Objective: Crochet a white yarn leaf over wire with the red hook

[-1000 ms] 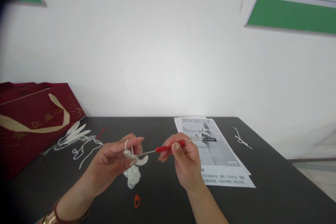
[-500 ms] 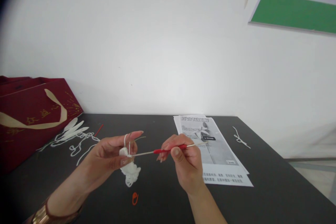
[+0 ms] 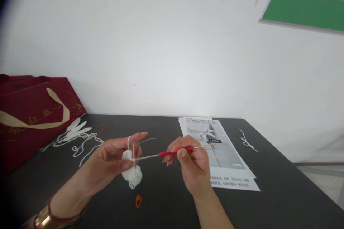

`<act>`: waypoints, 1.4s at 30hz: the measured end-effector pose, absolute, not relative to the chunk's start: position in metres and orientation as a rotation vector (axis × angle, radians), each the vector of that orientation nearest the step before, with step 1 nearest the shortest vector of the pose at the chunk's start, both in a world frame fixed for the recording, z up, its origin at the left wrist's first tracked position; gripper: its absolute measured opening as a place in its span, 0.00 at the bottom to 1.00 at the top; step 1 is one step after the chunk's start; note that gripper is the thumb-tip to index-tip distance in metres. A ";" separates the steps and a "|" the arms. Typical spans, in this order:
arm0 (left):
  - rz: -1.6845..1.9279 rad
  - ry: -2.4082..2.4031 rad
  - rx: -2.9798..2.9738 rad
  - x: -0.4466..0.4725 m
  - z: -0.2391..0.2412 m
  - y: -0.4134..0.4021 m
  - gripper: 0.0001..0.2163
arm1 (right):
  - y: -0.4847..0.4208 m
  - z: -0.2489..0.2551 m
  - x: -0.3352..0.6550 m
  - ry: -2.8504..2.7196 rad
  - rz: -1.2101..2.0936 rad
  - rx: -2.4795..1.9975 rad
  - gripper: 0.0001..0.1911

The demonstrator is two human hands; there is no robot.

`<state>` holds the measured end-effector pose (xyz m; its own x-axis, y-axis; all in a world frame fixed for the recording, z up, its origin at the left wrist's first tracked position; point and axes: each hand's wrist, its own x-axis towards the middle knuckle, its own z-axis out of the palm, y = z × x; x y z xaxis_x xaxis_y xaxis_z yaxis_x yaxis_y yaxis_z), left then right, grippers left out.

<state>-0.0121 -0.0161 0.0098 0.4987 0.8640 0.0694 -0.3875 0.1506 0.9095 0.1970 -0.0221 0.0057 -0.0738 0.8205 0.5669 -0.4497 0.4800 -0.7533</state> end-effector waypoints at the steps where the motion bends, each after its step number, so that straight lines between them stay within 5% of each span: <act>1: 0.963 0.548 1.077 -0.012 0.010 -0.017 0.23 | -0.022 0.005 0.197 -1.255 1.088 -0.383 0.06; 10: 1.013 0.613 1.129 -0.010 0.011 -0.019 0.24 | -0.024 0.005 0.197 -1.269 1.038 -0.420 0.06; 29: 1.218 0.718 0.980 -0.001 0.006 -0.018 0.12 | -0.017 0.002 0.179 -0.661 1.618 -0.570 0.05; 42: 1.258 0.625 0.798 0.002 0.005 -0.018 0.11 | -0.017 0.000 0.173 -0.555 1.647 -0.575 0.07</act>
